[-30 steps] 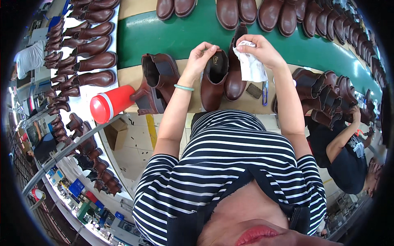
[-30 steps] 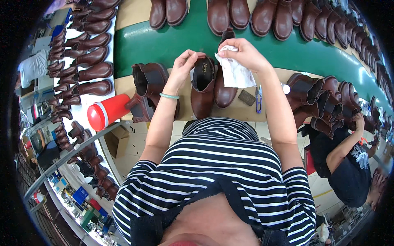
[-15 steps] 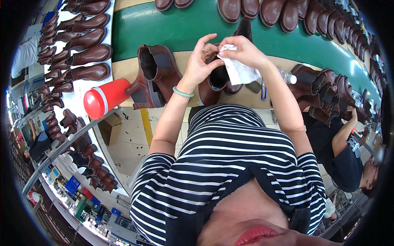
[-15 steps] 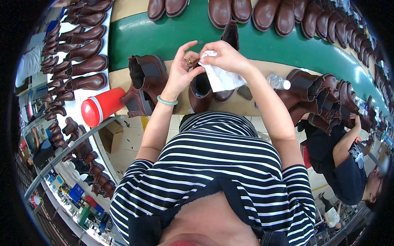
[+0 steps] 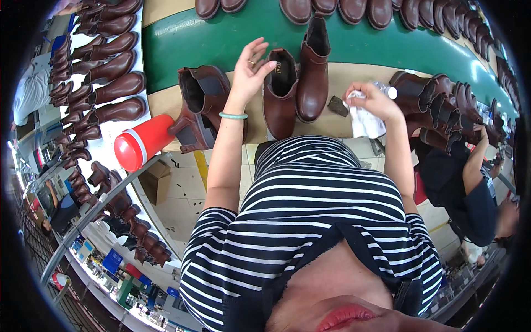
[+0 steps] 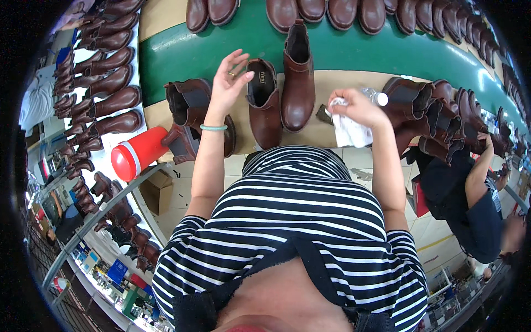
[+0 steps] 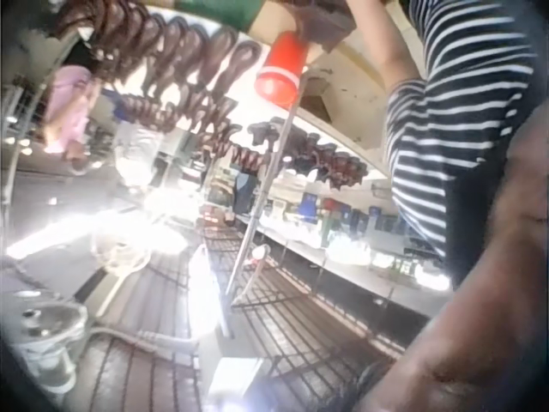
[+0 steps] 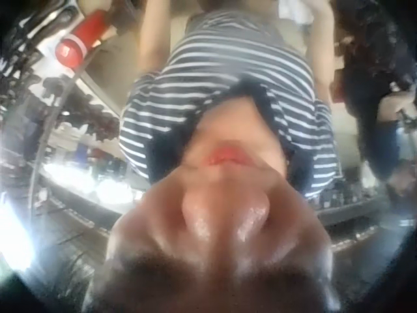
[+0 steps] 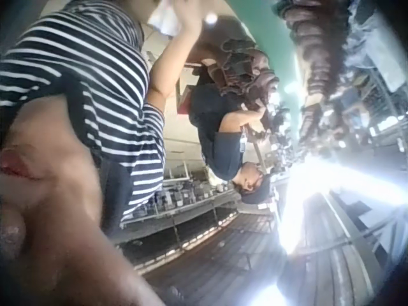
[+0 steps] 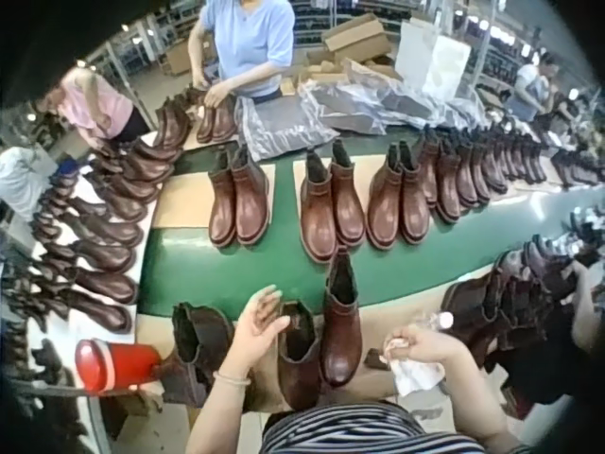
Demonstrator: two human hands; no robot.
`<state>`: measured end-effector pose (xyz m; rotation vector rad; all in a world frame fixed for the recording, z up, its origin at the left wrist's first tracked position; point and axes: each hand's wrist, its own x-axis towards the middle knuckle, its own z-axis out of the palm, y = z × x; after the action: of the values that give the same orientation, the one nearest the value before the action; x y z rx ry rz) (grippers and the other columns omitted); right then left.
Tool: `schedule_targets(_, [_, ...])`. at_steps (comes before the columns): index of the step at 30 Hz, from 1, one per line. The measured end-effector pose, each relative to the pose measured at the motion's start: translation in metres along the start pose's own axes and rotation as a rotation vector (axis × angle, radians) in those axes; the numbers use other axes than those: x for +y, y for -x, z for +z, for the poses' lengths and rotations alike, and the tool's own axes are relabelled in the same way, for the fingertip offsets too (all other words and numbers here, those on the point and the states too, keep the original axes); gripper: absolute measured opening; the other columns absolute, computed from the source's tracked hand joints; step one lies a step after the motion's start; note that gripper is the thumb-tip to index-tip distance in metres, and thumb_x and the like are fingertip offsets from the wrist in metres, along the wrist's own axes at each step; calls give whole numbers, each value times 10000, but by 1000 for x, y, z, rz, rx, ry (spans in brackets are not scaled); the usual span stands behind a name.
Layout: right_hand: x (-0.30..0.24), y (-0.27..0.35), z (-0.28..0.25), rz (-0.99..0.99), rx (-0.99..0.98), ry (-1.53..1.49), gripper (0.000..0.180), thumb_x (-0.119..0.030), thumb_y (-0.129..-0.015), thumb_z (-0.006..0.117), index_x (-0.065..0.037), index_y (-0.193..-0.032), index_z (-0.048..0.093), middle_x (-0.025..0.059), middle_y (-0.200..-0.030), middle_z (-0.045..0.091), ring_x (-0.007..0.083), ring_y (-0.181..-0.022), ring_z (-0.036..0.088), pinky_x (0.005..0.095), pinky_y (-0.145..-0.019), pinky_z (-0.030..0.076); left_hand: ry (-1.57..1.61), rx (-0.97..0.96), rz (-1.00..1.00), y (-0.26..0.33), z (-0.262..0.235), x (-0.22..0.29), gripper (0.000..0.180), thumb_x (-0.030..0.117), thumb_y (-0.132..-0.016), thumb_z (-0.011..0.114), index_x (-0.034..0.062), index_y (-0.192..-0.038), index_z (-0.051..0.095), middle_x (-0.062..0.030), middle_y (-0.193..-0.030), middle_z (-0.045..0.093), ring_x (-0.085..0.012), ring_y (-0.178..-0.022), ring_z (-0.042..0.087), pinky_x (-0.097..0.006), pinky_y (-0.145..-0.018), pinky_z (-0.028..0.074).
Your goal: The person cleans and finishes boots at a workstation by wiping them with a cloth, trimming threads with small snips, rubbing them with a small block, and placing them onto the table.
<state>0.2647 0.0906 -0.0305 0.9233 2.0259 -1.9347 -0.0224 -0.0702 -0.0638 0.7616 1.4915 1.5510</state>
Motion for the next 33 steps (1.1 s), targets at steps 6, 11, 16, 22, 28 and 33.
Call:
schedule_targets(6, [67, 20, 41, 105, 313, 186, 130, 14, -752, 546, 15, -860, 619, 145, -810, 663, 245, -841, 660, 343, -769, 502, -4, 218, 3, 30, -23, 9, 332, 29, -910, 569, -49, -1227, 505, -171, -1182, 592, -246, -1107, 584, -353, -976, 462])
schedule_targets(11, [101, 20, 61, 59, 543, 238, 170, -41, -750, 573, 18, -891, 648, 120, -762, 643, 180, -728, 613, 302, -683, 479, 51, 258, -152, 63, -32, 9, 284, 38, -941, 510, -57, -1209, 513, -166, -1135, 611, -252, -1075, 603, -356, -956, 486])
schedule_targets(16, [89, 24, 53, 139, 492, 218, 208, -82, -758, 570, 18, -918, 658, 218, -832, 663, 324, -818, 659, 372, -770, 500, 69, 258, -259, 95, -26, 1, 252, 10, -931, 509, -38, -1176, 545, -128, -1082, 632, -198, -1008, 619, -302, -905, 495])
schedule_targets(22, [76, 26, 49, 102, 407, 172, 184, -96, -763, 617, 22, -897, 663, 184, -832, 677, 272, -815, 660, 344, -768, 497, -75, 203, -364, 122, -20, -18, 284, 41, -921, 549, -11, -1200, 537, -130, -1088, 632, -206, -1007, 620, -302, -895, 490])
schedule_targets(28, [43, 12, 52, -128, 389, 68, 236, -156, -789, 688, -9, -972, 663, 118, -812, 682, 171, -778, 636, 313, -727, 488, -264, 115, -466, 140, -5, -41, 591, 174, -853, 694, 33, -1351, 408, -149, -1237, 511, -177, -1029, 551, -291, -841, 478])
schedule_targets(33, [8, -23, 39, -273, 419, 95, 419, -164, -796, 694, -67, -1190, 591, 72, -789, 655, 139, -759, 599, 295, -712, 470, -153, 246, -602, 142, 34, -44, 1026, 287, -719, 829, 6, -1446, 162, -241, -1214, 487, -255, -1060, 569, -336, -812, 510])
